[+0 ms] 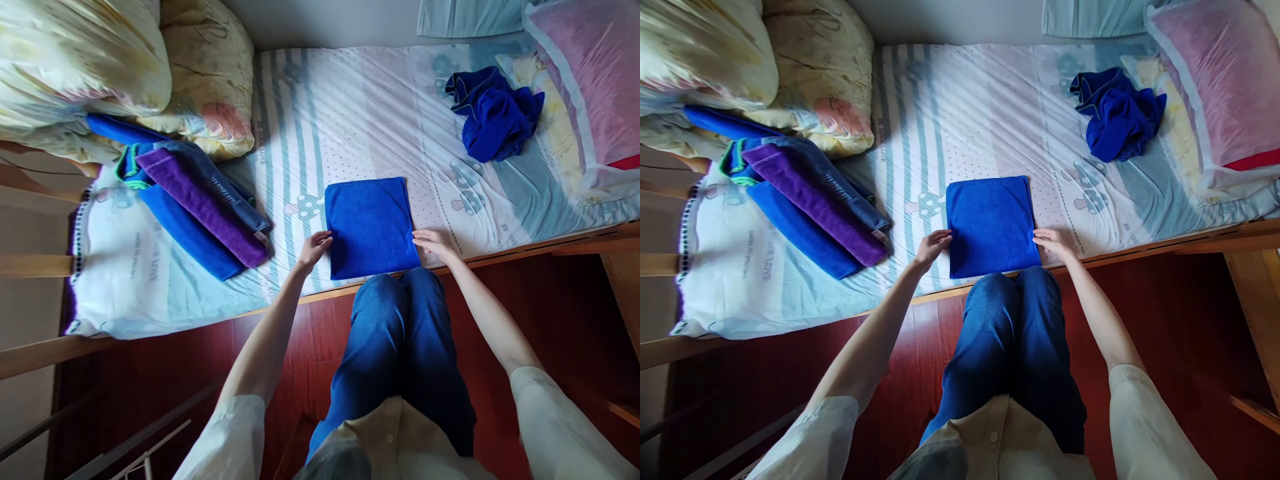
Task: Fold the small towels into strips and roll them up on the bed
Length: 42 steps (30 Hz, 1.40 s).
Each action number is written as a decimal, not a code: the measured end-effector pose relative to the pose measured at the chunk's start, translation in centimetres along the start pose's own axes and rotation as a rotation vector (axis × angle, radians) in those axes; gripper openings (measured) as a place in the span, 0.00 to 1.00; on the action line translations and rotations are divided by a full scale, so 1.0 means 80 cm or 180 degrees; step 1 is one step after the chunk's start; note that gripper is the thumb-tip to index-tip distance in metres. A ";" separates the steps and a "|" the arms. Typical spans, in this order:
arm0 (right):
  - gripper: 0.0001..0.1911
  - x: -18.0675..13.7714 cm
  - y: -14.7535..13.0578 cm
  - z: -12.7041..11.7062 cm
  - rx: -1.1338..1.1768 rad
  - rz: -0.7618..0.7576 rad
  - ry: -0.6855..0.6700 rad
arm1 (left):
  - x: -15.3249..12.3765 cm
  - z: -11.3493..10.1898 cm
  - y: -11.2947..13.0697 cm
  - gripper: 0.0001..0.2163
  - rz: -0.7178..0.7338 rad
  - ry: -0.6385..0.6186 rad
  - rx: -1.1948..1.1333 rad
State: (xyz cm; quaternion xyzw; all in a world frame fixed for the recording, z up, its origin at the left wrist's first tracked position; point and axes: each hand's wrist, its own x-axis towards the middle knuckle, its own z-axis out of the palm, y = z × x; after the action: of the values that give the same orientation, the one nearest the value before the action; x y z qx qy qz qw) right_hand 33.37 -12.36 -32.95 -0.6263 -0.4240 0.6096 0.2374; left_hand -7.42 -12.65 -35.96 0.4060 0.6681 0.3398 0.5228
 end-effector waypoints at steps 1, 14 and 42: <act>0.27 0.012 -0.009 0.000 -0.0019 -0.0025 0.0024 | 0.015 0.000 0.006 0.35 0.0005 0.0061 0.0016; 0.12 0.215 -0.086 0.023 -0.0207 -0.0512 0.1081 | 0.161 0.008 0.073 0.21 0.0279 0.0832 0.0507; 0.20 0.302 -0.078 -0.008 -0.1289 -0.0885 0.1268 | 0.238 0.007 0.069 0.06 0.0702 0.1021 0.1353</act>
State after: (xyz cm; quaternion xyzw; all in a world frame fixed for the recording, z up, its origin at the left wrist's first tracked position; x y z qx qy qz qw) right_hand 30.03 10.94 -41.37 -0.7040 -0.5634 0.3398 0.2674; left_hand -8.18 6.90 -39.26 0.5177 0.7503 0.3068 0.2736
